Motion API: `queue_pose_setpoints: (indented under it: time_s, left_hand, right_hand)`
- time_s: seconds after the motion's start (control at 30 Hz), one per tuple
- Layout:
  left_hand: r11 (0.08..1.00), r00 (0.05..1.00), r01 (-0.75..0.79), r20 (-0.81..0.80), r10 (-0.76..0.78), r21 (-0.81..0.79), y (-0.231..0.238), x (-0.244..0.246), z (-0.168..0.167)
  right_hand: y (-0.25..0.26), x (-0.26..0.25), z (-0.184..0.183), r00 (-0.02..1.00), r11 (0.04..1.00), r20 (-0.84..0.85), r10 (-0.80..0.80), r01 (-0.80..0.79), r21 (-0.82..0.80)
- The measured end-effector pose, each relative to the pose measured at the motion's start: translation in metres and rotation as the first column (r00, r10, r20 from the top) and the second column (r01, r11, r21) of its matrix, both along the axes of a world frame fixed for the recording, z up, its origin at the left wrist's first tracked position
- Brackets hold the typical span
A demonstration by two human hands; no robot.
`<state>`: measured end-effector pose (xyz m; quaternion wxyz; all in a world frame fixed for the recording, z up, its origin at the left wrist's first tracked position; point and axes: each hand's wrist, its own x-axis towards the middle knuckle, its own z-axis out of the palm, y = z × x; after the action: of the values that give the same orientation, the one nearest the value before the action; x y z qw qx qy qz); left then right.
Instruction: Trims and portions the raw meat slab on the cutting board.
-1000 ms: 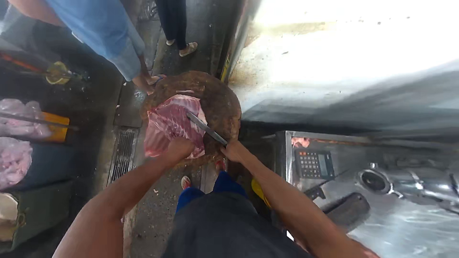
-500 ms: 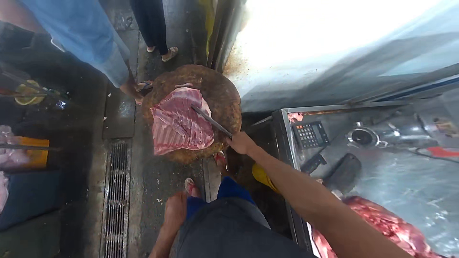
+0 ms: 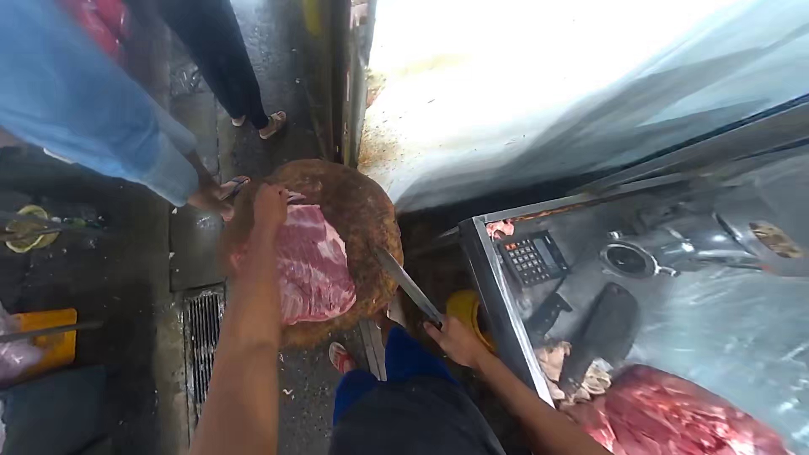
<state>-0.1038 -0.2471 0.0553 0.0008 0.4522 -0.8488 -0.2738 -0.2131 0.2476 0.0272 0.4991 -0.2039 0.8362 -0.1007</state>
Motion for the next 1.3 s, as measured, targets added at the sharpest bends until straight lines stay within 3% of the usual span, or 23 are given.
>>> queue_pose_setpoints:
  time_s: [0.1,0.17,0.27,0.33,0.37,0.4,0.43,0.47,0.5,0.53,0.6,0.67,0.73,0.9,1.0,1.07,1.1,1.13,1.17,1.2,1.23,1.27,1.3]
  left_hand:
    - [0.999,0.997,0.033,0.069,-0.032,-0.013,-0.012,-0.003,-0.014]
    - [0.997,0.996,-0.06,0.068,0.063,-0.043,0.001,0.015,0.005]
    - [0.968,0.967,-0.248,0.069,0.246,0.027,0.063,0.069,0.048]
    - [0.894,0.92,-0.39,0.05,0.389,0.223,0.127,0.107,0.059]
    - [0.786,0.867,-0.466,0.035,0.497,0.406,0.161,0.121,0.058]
    - [0.594,0.77,-0.515,0.028,0.638,0.618,0.196,0.131,0.051]
    - [0.34,0.633,-0.529,0.094,0.769,0.777,0.229,0.137,0.042]
    - [0.1,0.483,-0.514,0.192,0.854,0.852,0.256,0.139,0.032]
    - [-0.081,0.343,-0.474,0.269,0.9,0.877,0.272,0.14,0.021]
    - [-0.189,0.201,-0.444,0.303,0.932,0.876,0.281,0.138,0.011]
    - [-0.257,-0.032,-0.398,0.267,0.963,0.88,0.281,0.126,-0.004]
    - [-0.274,-0.108,-0.323,0.252,0.962,0.906,0.274,0.114,-0.008]
    - [-0.278,-0.046,-0.288,0.276,0.96,0.917,0.269,0.107,-0.012]
    - [-0.25,0.21,-0.074,0.26,0.942,0.965,0.261,0.097,-0.02]
    - [-0.332,0.504,-0.16,0.366,0.783,0.93,0.281,0.138,-0.028]
    - [-0.289,0.696,-0.218,0.356,0.623,0.932,0.281,0.176,-0.025]
    - [-0.175,0.779,-0.205,0.269,0.566,0.963,0.271,0.188,-0.016]
    - [0.031,0.864,-0.142,0.109,0.492,0.989,0.258,0.196,-0.005]
    - [0.312,0.933,-0.044,-0.073,0.352,0.949,0.244,0.201,0.005]
    - [0.574,0.974,0.075,-0.182,0.131,0.815,0.23,0.203,0.013]
    - [0.736,0.976,0.205,-0.194,-0.102,0.645,0.216,0.197,0.018]
    - [0.81,0.944,0.328,-0.142,-0.298,0.487,0.207,0.188,0.019]
    - [0.82,0.887,0.438,-0.026,-0.462,0.368,0.204,0.177,0.018]
  right_hand:
    - [0.0,-0.012,-0.005,0.996,0.998,0.087,0.004,-0.009,0.058]
    - [-0.003,-0.022,-0.01,0.993,0.998,0.12,0.015,-0.023,0.063]
    - [-0.002,-0.035,-0.017,0.988,0.998,0.144,0.051,-0.055,0.025]
    - [0.0,-0.043,-0.021,0.984,0.997,0.162,0.076,-0.077,-0.002]
    - [0.0,-0.047,-0.023,0.981,0.996,0.169,0.091,-0.089,-0.019]
    - [0.0,-0.05,-0.025,0.979,0.994,0.171,0.108,-0.103,-0.037]
    - [-0.001,-0.053,-0.025,0.977,0.993,0.174,0.12,-0.116,-0.037]
    - [-0.002,-0.055,-0.023,0.977,0.991,0.169,0.131,-0.128,-0.031]
    - [-0.005,-0.057,-0.02,0.978,0.991,0.164,0.133,-0.132,-0.017]
    - [-0.007,-0.056,-0.017,0.98,0.992,0.152,0.128,-0.13,0.002]
    - [-0.01,-0.052,-0.009,0.986,0.992,0.126,0.114,-0.12,0.045]
    - [-0.014,-0.046,-0.001,0.991,0.993,0.104,0.088,-0.096,0.074]
    - [-0.013,-0.033,0.004,0.995,0.995,0.088,0.038,-0.045,0.088]
    - [-0.019,0.016,0.019,0.997,0.992,-0.004,-0.073,0.073,0.098]
    - [-0.016,0.067,0.03,0.98,0.98,-0.086,-0.182,0.188,0.067]
    - [-0.016,0.104,0.034,0.943,0.945,-0.11,-0.315,0.322,0.049]
    - [-0.018,0.122,0.036,0.913,0.918,-0.117,-0.39,0.396,0.031]
    - [-0.019,0.139,0.039,0.878,0.884,-0.122,-0.463,0.467,0.006]
    - [-0.016,0.159,0.044,0.842,0.849,-0.114,-0.526,0.528,-0.017]
    - [-0.011,0.179,0.048,0.805,0.811,-0.101,-0.585,0.585,-0.034]
    - [-0.008,0.195,0.052,0.766,0.77,-0.082,-0.638,0.636,-0.054]
    - [-0.004,0.207,0.054,0.729,0.732,-0.07,-0.681,0.677,-0.077]
    - [0.0,0.22,0.054,0.697,0.7,-0.069,-0.714,0.707,-0.102]
